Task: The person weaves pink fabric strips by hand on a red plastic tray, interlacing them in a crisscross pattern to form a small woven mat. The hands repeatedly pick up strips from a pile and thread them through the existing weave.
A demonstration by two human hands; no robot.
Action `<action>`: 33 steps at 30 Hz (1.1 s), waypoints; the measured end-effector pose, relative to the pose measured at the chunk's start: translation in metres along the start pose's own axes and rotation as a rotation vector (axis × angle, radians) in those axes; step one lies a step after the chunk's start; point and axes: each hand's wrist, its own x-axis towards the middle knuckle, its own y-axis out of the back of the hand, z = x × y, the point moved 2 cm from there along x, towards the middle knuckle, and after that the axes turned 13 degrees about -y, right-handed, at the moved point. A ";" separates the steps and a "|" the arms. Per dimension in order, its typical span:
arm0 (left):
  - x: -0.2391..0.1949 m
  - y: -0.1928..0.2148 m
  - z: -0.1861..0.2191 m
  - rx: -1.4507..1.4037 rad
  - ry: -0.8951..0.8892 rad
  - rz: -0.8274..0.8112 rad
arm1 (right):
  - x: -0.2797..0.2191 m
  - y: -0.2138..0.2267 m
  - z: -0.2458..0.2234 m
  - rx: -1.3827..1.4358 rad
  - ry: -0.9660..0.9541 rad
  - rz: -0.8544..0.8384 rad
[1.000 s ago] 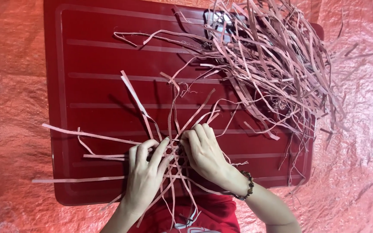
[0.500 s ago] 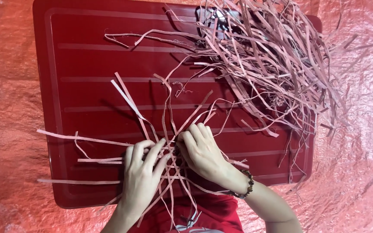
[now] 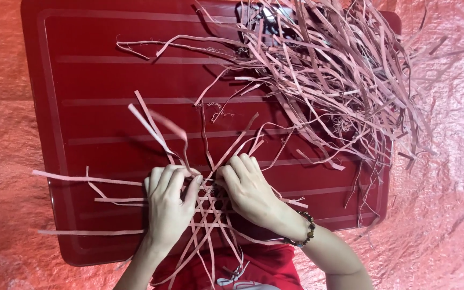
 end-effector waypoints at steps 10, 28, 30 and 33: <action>-0.010 0.006 -0.003 -0.112 -0.071 -0.050 | 0.001 0.004 -0.001 -0.029 0.011 -0.037; -0.032 -0.007 -0.002 0.259 -0.140 -0.167 | 0.004 0.006 0.003 0.012 0.009 -0.067; -0.030 -0.006 -0.001 0.256 -0.158 -0.147 | 0.005 0.006 0.003 0.026 0.023 -0.055; -0.030 -0.006 0.000 0.253 -0.167 -0.154 | 0.006 0.006 0.006 0.077 0.040 -0.088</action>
